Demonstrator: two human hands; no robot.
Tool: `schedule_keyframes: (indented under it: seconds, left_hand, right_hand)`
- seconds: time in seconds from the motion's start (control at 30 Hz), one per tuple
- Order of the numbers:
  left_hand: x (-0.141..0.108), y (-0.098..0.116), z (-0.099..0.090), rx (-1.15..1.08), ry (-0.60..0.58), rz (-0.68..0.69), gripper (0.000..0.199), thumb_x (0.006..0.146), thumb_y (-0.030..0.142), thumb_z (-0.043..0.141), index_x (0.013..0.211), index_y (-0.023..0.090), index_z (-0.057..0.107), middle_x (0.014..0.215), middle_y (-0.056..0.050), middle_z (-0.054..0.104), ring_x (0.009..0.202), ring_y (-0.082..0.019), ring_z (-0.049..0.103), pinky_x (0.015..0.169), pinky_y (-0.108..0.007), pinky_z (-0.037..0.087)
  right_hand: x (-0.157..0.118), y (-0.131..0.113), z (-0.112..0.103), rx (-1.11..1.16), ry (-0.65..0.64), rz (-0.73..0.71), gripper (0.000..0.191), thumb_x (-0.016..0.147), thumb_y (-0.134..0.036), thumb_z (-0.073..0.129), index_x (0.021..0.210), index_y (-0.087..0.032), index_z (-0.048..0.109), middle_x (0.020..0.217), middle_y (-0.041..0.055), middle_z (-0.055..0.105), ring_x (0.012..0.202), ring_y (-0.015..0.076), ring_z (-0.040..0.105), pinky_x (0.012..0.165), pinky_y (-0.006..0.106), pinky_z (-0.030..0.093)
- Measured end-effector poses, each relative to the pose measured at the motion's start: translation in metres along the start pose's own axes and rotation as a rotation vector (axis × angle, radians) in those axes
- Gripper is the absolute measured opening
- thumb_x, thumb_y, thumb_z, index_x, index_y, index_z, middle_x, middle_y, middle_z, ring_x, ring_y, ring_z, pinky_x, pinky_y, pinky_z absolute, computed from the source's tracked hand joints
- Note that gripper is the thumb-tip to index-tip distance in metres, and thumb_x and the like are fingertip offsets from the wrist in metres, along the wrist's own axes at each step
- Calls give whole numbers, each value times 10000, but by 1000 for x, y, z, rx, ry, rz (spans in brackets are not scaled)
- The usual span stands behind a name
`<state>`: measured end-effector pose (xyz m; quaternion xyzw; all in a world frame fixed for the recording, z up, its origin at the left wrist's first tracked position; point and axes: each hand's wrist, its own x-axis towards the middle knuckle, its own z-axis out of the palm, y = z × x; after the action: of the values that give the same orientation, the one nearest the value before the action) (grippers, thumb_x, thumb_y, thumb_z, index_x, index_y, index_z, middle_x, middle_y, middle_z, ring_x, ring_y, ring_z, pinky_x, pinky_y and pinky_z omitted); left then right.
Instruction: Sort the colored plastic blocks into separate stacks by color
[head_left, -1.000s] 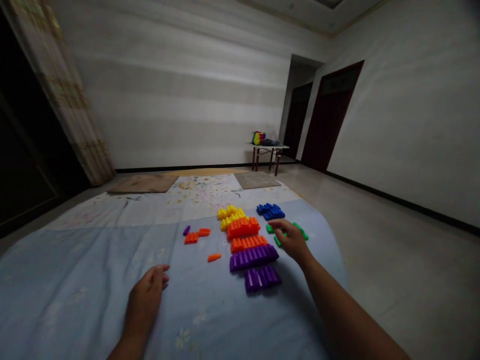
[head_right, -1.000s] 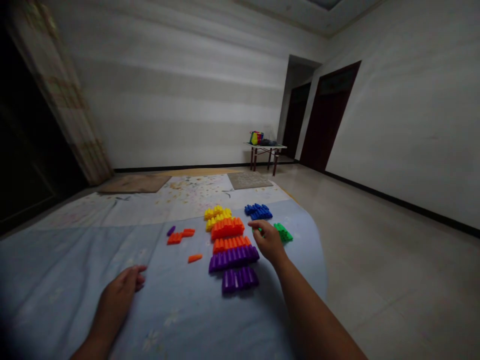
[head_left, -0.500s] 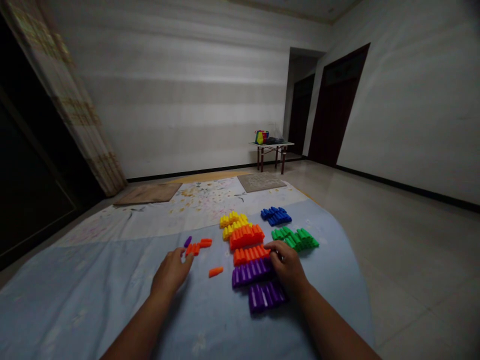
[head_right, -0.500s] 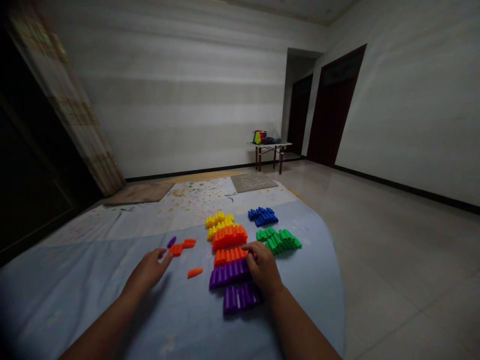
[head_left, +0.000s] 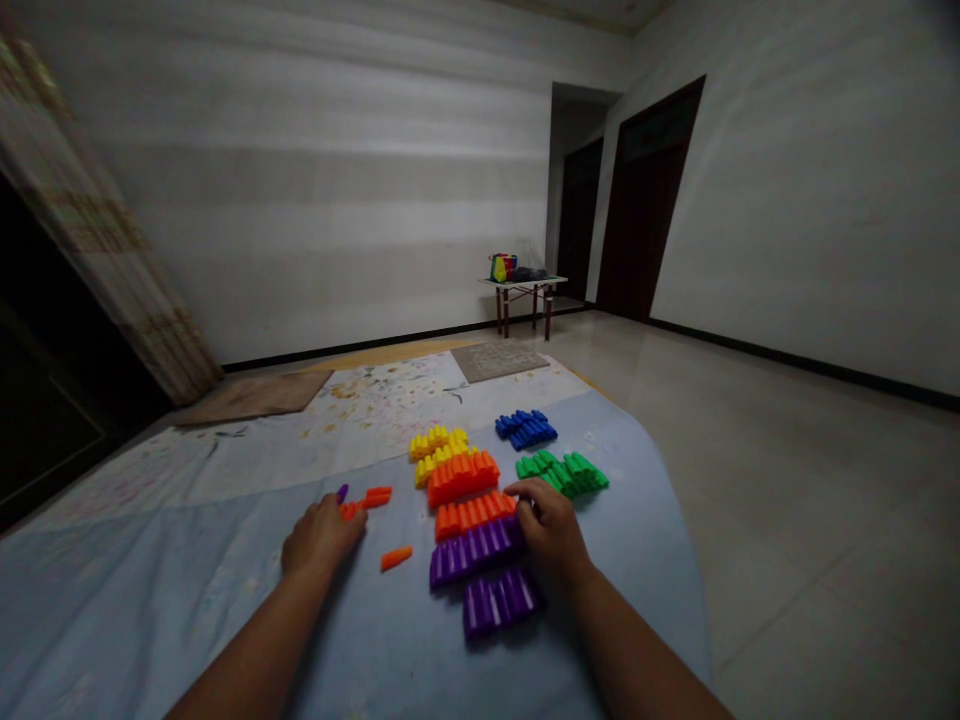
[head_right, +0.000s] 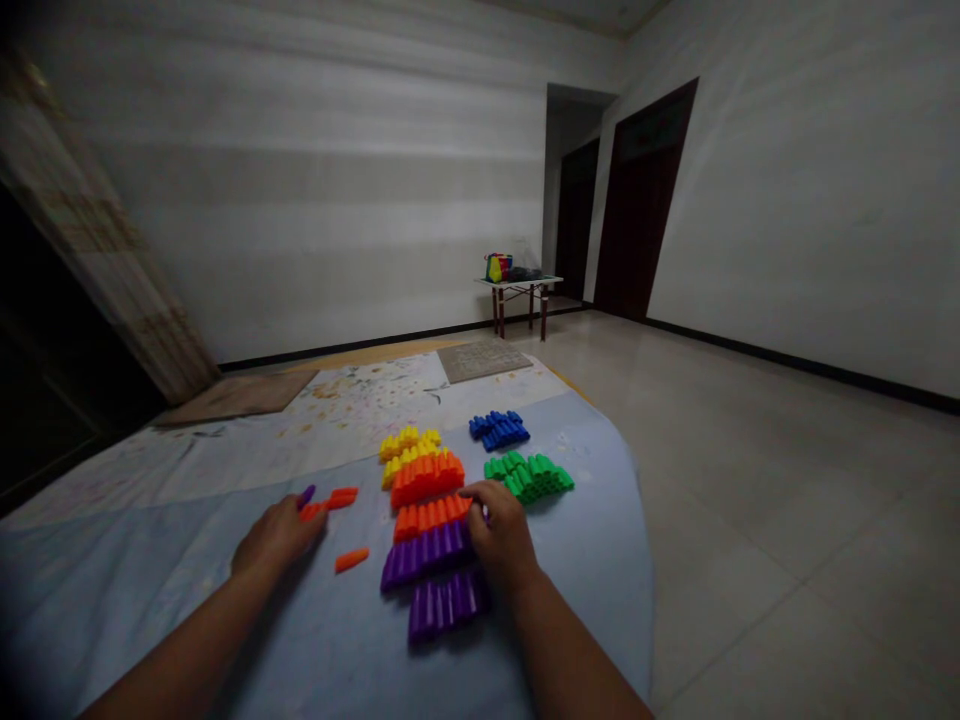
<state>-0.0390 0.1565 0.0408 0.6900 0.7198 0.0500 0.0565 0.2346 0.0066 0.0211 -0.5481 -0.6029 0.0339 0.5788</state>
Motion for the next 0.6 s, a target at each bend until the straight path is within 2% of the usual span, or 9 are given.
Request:
schedule_keyframes:
  seconds: [0.2, 0.3, 0.37, 0.47, 0.6]
  left_hand:
    - [-12, -21, -4, -20, -127, 52, 661, 697, 591, 433, 1157, 126, 531, 1193, -172, 577, 1028, -319, 571, 784, -409, 455]
    - [-9, -34, 0, -102, -126, 136, 769, 652, 652, 455, 1175, 91, 516, 1187, -188, 565, 1036, -306, 564, 823, -393, 447]
    - [-6, -40, 4, -172, -127, 221, 792, 627, 626, 501, 1197, 76, 495, 1203, -190, 541, 1035, -284, 560, 851, -368, 438]
    - [-6, -43, 9, -257, -164, 333, 723, 587, 511, 575, 1172, 90, 519, 1178, -157, 551, 1014, -257, 560, 874, -337, 426]
    - [-8, -49, 13, -324, -182, 370, 559, 549, 427, 616, 1022, 130, 607, 1017, -100, 616, 932, -246, 581, 842, -328, 433]
  right_hand:
    - [4, 7, -8, -17, 91, 49, 259, 759, -95, 411, 842, -195, 635, 798, 31, 640, 724, 161, 586, 645, 271, 448]
    - [6, 10, -13, -28, 142, 79, 248, 759, -118, 416, 835, -195, 640, 814, 36, 646, 755, 172, 588, 673, 285, 456]
    - [7, 11, -15, -33, 173, 114, 245, 760, -134, 415, 828, -195, 642, 812, 38, 647, 752, 175, 586, 675, 288, 460]
    - [6, 12, -17, -22, 199, 148, 240, 763, -152, 413, 826, -192, 642, 807, 38, 646, 735, 169, 585, 659, 281, 464]
    - [3, 14, -17, -19, 195, 152, 239, 760, -163, 419, 829, -191, 646, 803, 34, 643, 713, 161, 582, 623, 270, 461]
